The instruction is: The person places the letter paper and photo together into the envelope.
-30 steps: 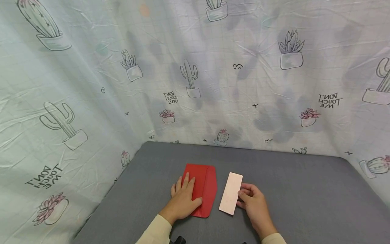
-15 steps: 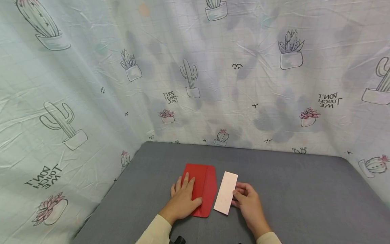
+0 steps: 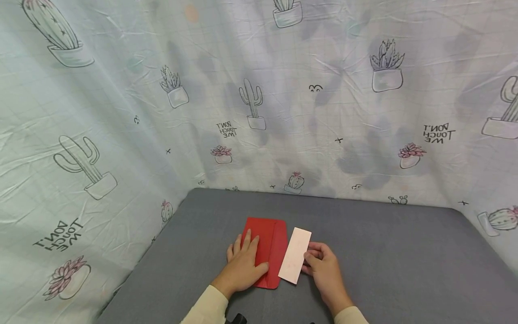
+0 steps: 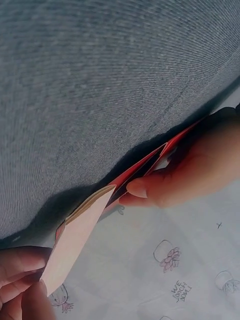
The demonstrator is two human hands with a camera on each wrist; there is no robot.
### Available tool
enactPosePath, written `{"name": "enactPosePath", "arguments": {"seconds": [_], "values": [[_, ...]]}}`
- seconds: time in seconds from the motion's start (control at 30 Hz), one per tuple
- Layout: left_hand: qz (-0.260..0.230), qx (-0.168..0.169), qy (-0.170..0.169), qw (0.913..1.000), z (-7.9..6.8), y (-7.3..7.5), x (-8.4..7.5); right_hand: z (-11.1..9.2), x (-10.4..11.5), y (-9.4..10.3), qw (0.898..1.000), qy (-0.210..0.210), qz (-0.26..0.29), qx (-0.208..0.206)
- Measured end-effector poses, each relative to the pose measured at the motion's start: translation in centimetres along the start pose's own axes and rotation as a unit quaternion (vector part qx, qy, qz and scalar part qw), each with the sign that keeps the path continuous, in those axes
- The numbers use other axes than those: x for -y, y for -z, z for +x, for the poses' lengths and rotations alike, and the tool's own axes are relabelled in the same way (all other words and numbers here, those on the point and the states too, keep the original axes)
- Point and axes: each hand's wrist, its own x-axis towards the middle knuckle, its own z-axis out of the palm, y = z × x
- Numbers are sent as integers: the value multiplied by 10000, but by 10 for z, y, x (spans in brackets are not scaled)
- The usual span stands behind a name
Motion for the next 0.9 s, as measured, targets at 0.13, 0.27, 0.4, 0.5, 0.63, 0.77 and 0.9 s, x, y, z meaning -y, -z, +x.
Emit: {"name": "enactPosePath", "arguments": {"seconds": [0.13, 0.27, 0.4, 0.5, 0.63, 0.77, 0.9], "values": [[-7, 19, 15, 10000, 1, 0, 0, 1, 0, -1, 10000, -42, 34, -24], [1, 29, 41, 10000, 1, -1, -1, 3, 0, -3, 9999, -86, 93, -58], [6, 21, 54, 10000, 1, -1, -1, 4, -1, -6, 9997, -72, 216, -52], [-20, 20, 51, 10000, 1, -1, -2, 5, -2, -8, 9995, -78, 293, -40], [-51, 38, 34, 10000, 1, -1, -1, 5, -2, -11, 9993, -131, 359, -29], [-57, 49, 22, 10000, 3, -2, -1, 5, 0, -13, 9993, -154, 340, -22], [-62, 51, 42, 10000, 2, -1, -1, 5, 1, -14, 9995, -146, 283, -56]]}}
